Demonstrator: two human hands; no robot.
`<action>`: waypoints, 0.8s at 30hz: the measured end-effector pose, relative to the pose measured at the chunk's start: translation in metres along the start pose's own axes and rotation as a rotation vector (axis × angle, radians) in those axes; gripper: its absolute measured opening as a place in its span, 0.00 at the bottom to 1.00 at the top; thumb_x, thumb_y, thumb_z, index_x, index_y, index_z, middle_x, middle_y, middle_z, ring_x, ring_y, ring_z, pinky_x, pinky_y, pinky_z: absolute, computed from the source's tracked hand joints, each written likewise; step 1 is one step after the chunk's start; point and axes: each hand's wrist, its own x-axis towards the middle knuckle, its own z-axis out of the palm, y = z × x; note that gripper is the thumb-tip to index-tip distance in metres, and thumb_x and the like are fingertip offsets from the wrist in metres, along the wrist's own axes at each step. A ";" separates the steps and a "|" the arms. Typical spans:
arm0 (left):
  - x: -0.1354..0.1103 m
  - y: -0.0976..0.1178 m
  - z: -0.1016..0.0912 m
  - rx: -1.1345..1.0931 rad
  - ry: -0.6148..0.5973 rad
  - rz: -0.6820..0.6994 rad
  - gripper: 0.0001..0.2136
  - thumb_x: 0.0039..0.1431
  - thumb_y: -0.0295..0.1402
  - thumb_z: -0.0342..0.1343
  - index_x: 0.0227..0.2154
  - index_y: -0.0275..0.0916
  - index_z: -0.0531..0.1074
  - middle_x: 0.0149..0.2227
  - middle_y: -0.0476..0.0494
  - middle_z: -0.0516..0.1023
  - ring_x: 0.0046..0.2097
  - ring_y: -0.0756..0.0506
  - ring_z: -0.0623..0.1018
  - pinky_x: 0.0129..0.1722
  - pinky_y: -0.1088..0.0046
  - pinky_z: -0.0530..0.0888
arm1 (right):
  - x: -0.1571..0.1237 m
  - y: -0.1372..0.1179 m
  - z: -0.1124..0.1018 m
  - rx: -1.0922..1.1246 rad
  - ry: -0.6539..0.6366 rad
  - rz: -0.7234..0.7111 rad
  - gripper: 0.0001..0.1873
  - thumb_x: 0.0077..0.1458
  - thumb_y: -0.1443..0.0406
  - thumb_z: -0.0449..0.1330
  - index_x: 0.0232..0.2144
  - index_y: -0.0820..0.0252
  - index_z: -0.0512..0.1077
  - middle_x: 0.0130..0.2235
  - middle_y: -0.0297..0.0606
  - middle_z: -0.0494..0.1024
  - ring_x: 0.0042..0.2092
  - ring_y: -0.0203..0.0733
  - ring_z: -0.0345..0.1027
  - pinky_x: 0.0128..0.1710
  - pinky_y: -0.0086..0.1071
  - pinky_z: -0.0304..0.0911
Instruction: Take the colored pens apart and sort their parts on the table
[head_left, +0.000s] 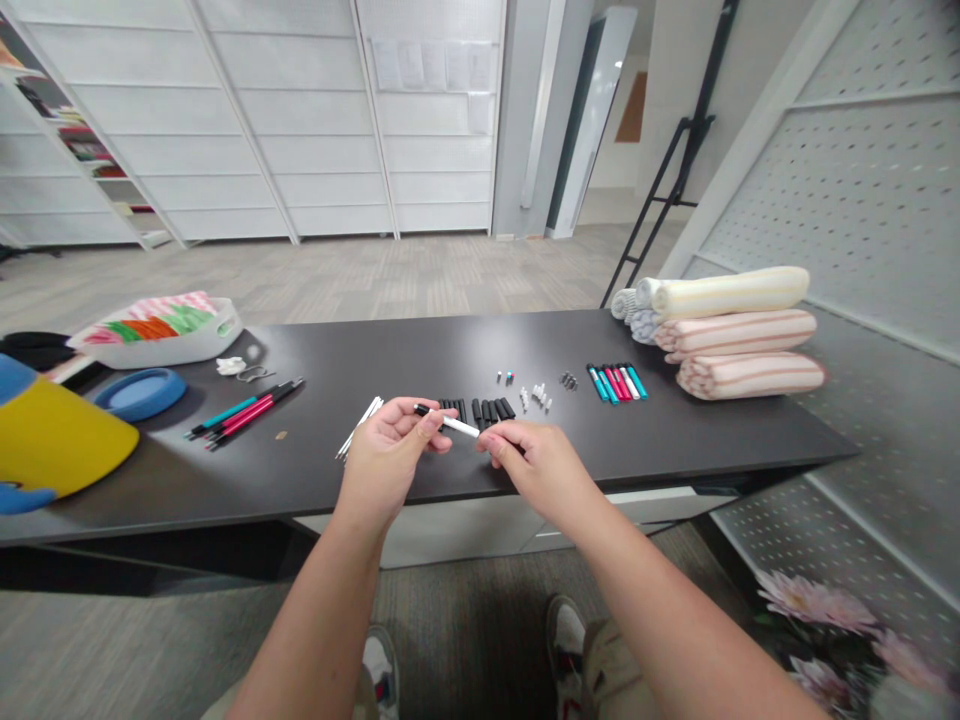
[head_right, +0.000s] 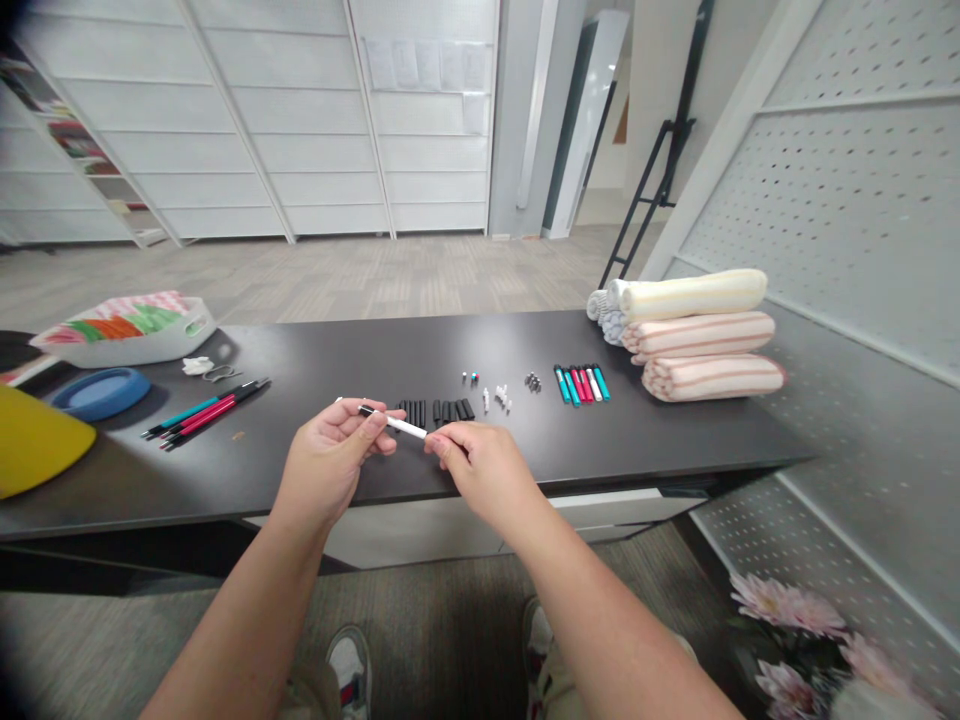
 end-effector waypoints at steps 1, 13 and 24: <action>0.000 0.000 0.001 0.003 0.005 -0.002 0.15 0.58 0.39 0.71 0.41 0.34 0.77 0.41 0.36 0.87 0.28 0.52 0.81 0.32 0.78 0.78 | 0.000 0.000 0.001 -0.006 0.006 -0.012 0.12 0.69 0.64 0.58 0.36 0.57 0.81 0.31 0.33 0.82 0.34 0.38 0.75 0.36 0.29 0.61; -0.008 0.000 -0.004 -0.045 -0.174 0.095 0.17 0.61 0.36 0.69 0.51 0.40 0.74 0.49 0.36 0.85 0.38 0.47 0.85 0.47 0.67 0.80 | -0.001 0.000 -0.013 0.212 -0.212 0.087 0.19 0.70 0.55 0.55 0.34 0.59 0.79 0.25 0.30 0.71 0.26 0.34 0.62 0.27 0.28 0.53; -0.009 -0.004 -0.007 0.025 -0.182 0.014 0.12 0.57 0.36 0.71 0.39 0.37 0.77 0.42 0.35 0.87 0.28 0.46 0.83 0.35 0.66 0.83 | -0.001 0.002 -0.021 0.439 -0.371 0.134 0.28 0.67 0.44 0.55 0.34 0.62 0.77 0.24 0.29 0.65 0.27 0.34 0.56 0.27 0.28 0.52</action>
